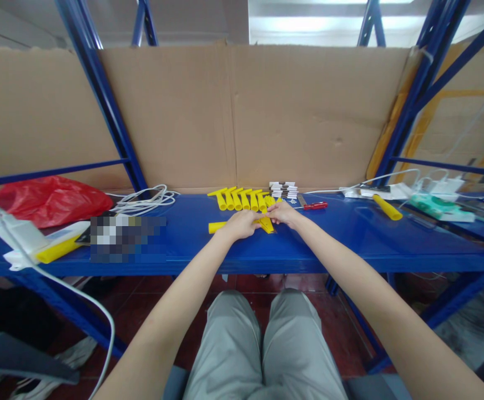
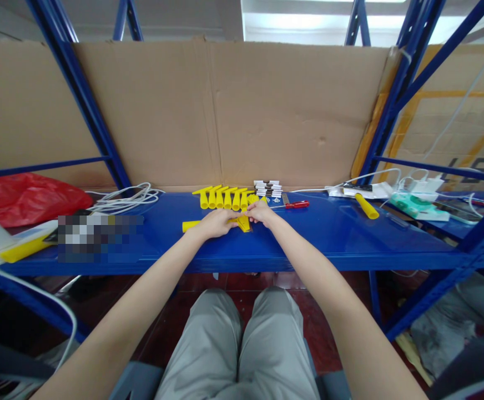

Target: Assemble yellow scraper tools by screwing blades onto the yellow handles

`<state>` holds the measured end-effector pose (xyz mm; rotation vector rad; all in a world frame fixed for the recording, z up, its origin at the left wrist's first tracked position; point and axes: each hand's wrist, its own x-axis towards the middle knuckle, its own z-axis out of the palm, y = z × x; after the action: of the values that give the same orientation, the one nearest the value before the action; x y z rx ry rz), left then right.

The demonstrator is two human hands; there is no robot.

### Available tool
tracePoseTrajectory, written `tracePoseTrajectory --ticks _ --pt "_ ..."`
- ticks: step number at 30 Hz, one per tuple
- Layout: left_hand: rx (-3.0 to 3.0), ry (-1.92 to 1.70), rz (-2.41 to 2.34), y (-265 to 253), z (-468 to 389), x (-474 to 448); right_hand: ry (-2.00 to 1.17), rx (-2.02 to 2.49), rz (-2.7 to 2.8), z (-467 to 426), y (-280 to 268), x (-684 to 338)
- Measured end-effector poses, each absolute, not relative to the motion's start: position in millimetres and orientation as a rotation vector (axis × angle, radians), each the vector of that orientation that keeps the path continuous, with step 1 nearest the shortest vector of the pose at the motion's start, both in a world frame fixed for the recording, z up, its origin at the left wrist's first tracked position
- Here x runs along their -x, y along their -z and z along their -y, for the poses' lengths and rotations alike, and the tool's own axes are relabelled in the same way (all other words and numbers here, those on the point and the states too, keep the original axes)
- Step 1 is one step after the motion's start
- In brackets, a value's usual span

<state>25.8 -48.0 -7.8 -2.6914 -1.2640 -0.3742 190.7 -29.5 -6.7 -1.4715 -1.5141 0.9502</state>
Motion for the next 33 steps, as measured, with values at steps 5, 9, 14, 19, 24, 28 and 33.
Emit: tracePoseTrajectory --ticks 5,9,14,19,24,28,33 --pt "2.683 0.365 1.242 7 50 -26 -0.942 1.458 1.542 28 9 -190" --pt "2.678 0.352 1.235 7 51 -27 -0.948 1.460 1.544 26 10 -190" --pt "2.655 0.330 1.248 6 52 -27 -0.930 1.465 1.578 26 11 -189" --pt "2.660 0.301 1.234 5 53 -28 -0.901 1.466 1.595 29 11 -188" --pt "2.677 0.321 1.209 5 55 -28 -0.894 1.428 1.530 29 6 -192" --pt "2.653 0.386 1.174 4 57 -29 -0.858 1.435 1.413 25 3 -199" --pt "2.626 0.526 1.024 6 57 -30 -1.092 1.317 1.324 26 1 -206"
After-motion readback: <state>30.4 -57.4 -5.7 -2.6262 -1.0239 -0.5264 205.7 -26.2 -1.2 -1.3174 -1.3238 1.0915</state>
